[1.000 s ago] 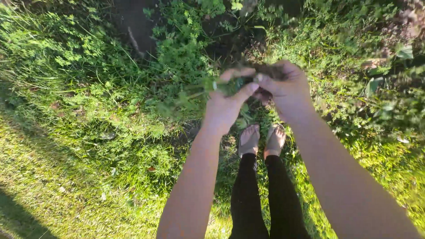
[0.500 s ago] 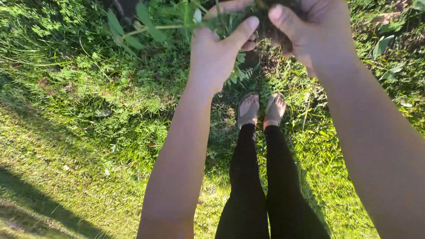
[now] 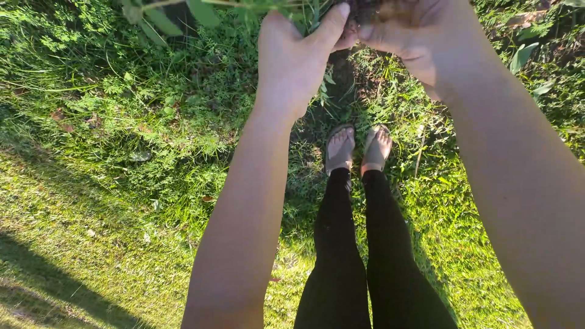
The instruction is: Pulling weeds from a grassy garden area by hand.
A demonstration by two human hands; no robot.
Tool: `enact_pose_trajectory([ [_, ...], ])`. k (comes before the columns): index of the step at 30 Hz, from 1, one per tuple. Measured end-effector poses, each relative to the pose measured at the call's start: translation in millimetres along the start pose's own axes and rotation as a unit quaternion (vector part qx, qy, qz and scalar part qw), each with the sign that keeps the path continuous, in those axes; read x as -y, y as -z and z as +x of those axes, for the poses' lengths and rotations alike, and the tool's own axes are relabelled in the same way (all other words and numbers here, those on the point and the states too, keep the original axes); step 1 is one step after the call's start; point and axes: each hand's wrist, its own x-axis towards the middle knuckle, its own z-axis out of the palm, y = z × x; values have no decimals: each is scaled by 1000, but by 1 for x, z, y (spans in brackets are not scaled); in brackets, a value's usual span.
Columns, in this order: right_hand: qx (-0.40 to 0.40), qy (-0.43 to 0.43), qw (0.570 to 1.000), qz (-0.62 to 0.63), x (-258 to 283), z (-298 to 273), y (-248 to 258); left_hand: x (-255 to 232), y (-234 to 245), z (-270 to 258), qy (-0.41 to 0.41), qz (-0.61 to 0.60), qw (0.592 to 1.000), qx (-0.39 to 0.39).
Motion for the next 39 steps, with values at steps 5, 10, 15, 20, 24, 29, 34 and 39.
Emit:
enact_pose_trajectory([
  [5,-104,-63,990,-71,4,-8,13,2,6,4,-20,30,998,-42],
  [10,-178,-34,968,-172,-8,-14,34,-13,-3,-7,-178,99,977,60],
  [15,-142,36,987,-72,-15,-15,40,14,7,-3,-11,53,996,-70],
  [20,-107,39,993,-43,-23,-20,41,30,15,-11,-20,93,991,-92],
  [24,-61,-22,997,28,-31,-19,43,35,4,-3,5,-72,997,-29],
  [29,-13,-133,969,209,0,-17,5,14,-11,-13,70,-89,993,-30],
  [34,-14,-58,982,181,-31,-15,16,18,-10,-15,40,-78,996,-5],
  [39,-36,-60,983,170,-46,-14,20,19,-14,-22,36,51,998,-15],
])
